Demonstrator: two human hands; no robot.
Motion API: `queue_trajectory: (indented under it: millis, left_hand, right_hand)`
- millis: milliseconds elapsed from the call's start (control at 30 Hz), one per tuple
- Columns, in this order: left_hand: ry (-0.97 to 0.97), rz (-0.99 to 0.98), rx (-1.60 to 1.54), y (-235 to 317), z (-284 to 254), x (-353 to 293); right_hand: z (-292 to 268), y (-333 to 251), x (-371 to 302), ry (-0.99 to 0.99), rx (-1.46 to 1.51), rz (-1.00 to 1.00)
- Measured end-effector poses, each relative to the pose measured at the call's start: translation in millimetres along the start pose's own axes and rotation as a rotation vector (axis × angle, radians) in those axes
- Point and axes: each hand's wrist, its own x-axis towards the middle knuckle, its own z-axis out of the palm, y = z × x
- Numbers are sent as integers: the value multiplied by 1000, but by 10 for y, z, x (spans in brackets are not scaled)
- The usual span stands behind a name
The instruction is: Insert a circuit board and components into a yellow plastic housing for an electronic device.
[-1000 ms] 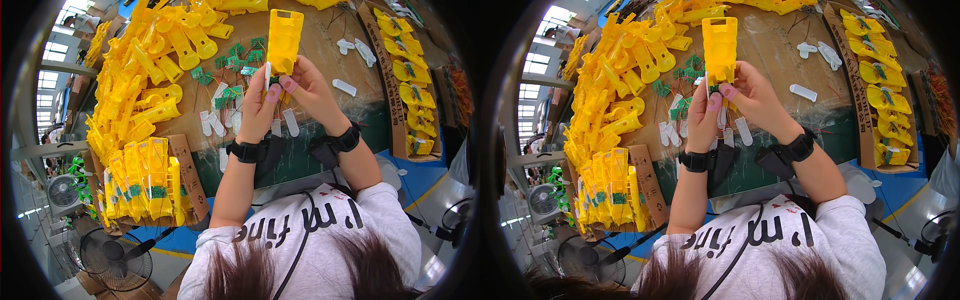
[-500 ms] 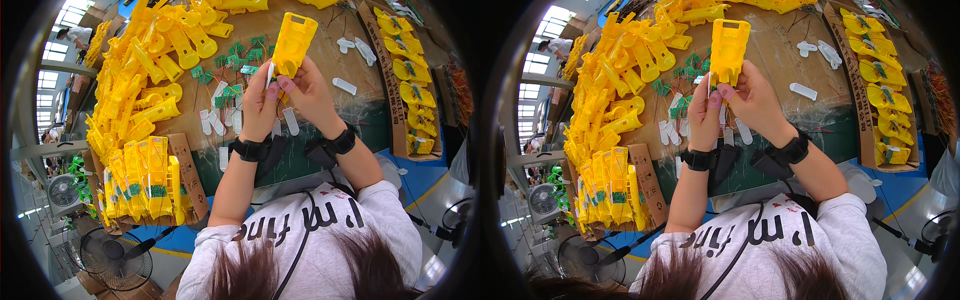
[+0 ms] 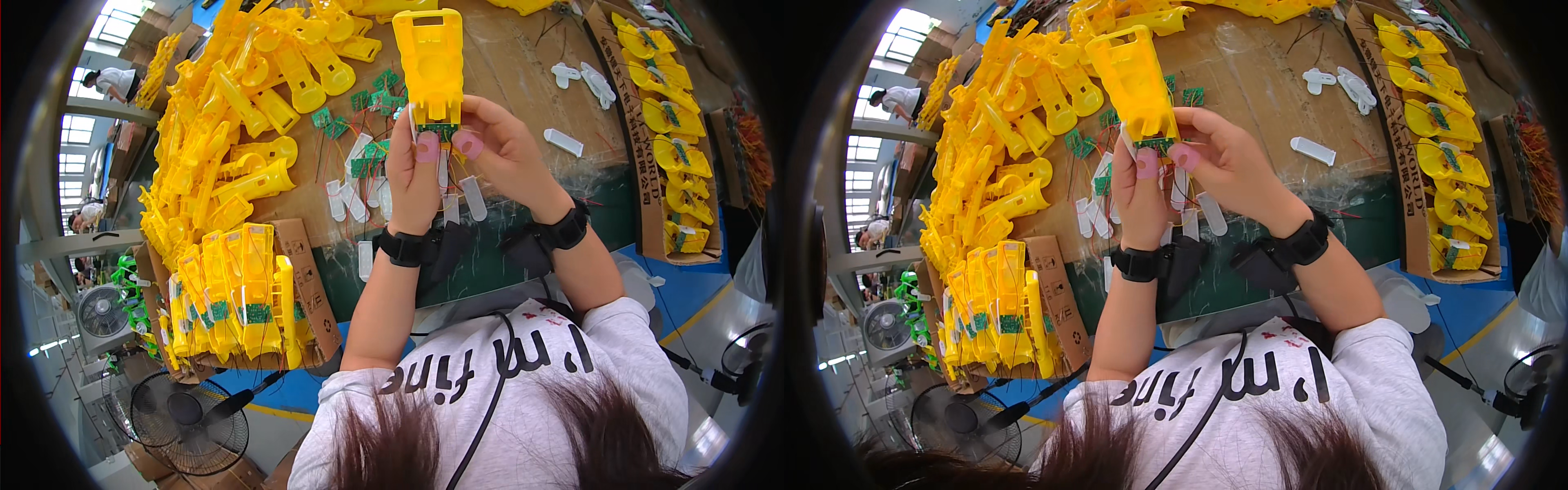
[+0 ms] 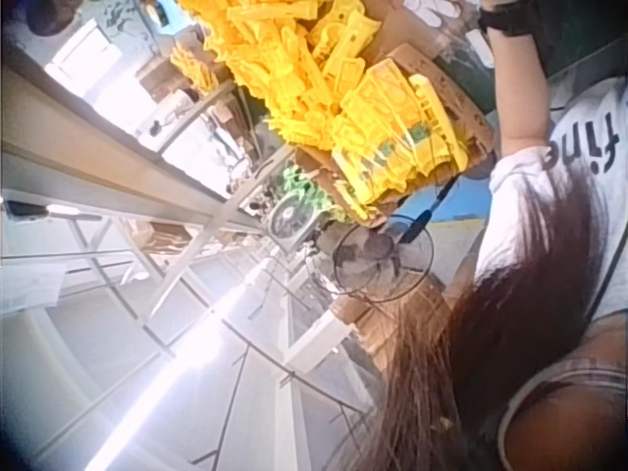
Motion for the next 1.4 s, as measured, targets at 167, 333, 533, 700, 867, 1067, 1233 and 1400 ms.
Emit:
queue_trajectory:
  millis: [167,333,533,700,867,1067,1233,1400]
  left_hand:
    - [-101,76,49,-15,-19,8]
    - [-52,87,64,18,5,-27]
    - [-14,84,-11,49,57,-33]
    - [-5,39,-96,37,57,-26]
    - [-5,23,-88,36,42,-23]
    - [-53,-5,-84,43,15,-5]
    - [-15,-35,42,38,38,-14]
    - [-46,-46,81,-37,82,72]
  right_hand:
    - [-11,3,-21,-10,-80,-38]
    - [51,-33,-69,25,-64,-22]
    - [53,-19,-71,8,-94,-41]
    - [69,-12,-88,52,-123,-12]
    - [70,1,-78,56,-137,-30]
    - [64,20,-75,96,-103,-19]
    - [-21,6,-28,143,92,61]
    - [-74,6,23,152,22,40]
